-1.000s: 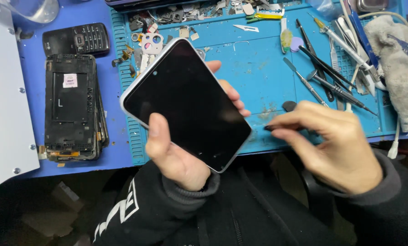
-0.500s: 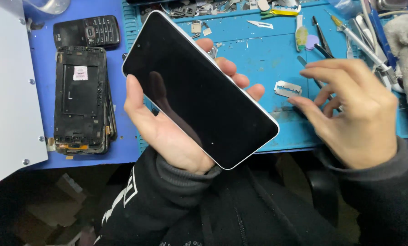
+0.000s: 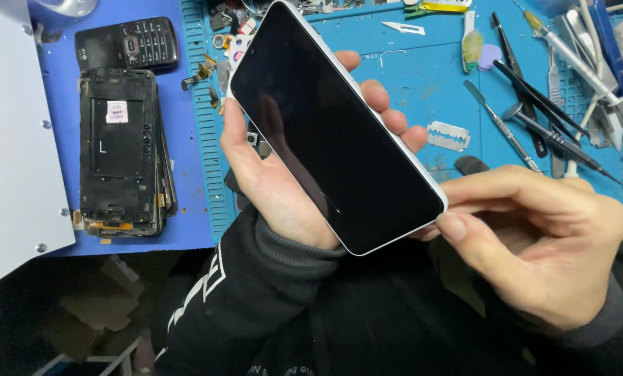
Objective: Using a thin prying tool to separate a smartphone screen or panel for repair.
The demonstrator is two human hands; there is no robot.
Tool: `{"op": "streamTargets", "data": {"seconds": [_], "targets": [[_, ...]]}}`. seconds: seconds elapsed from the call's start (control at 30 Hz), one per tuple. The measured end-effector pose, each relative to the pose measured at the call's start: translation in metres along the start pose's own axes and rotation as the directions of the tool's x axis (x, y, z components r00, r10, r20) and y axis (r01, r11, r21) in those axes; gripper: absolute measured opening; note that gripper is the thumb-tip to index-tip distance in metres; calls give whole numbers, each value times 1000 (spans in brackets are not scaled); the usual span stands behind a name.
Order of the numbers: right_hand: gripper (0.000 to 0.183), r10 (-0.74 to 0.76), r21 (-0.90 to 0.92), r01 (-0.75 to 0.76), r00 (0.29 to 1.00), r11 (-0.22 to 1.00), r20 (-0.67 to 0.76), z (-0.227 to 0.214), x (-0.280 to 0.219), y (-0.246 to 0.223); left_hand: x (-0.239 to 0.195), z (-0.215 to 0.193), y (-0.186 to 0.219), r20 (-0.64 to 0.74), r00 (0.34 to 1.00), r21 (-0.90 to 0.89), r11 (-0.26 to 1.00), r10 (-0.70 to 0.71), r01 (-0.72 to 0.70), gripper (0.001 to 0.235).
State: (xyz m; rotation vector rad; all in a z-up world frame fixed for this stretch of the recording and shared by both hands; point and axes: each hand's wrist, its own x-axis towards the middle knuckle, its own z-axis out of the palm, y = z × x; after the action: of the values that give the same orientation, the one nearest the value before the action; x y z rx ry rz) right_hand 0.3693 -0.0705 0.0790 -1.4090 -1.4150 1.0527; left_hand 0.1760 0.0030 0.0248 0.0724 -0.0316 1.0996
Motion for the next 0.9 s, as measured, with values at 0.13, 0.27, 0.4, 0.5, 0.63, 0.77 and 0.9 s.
{"op": "streamTargets", "data": {"seconds": [0.13,0.27,0.4,0.5,0.63,0.77,0.9], "targets": [[19,-50,-161,52,999,986,18,-4,0,1,0,-13,-4,-33,998,107,993,45,-41,95],[22,-60,-197,60,998,979,6,-5,-2,3,2,-9,-2,-58,998,132,991,18,-10,96],[22,-62,-242,58,998,969,-9,-6,-2,5,3,-3,-3,-164,986,131,991,32,-11,90],[21,-42,-233,35,999,972,-25,-8,-1,12,3,1,-1,-148,989,98,995,12,3,89],[21,-7,-204,-1,999,979,-38,-10,-2,22,-1,0,-5,-115,990,157,986,77,-58,83],[20,-16,-165,12,999,986,-28,-10,-4,20,-2,1,-5,-124,991,227,974,53,-23,93],[22,-57,-203,53,998,978,-15,-11,-9,22,-2,-3,-8,-133,991,86,996,-19,30,93]]}}
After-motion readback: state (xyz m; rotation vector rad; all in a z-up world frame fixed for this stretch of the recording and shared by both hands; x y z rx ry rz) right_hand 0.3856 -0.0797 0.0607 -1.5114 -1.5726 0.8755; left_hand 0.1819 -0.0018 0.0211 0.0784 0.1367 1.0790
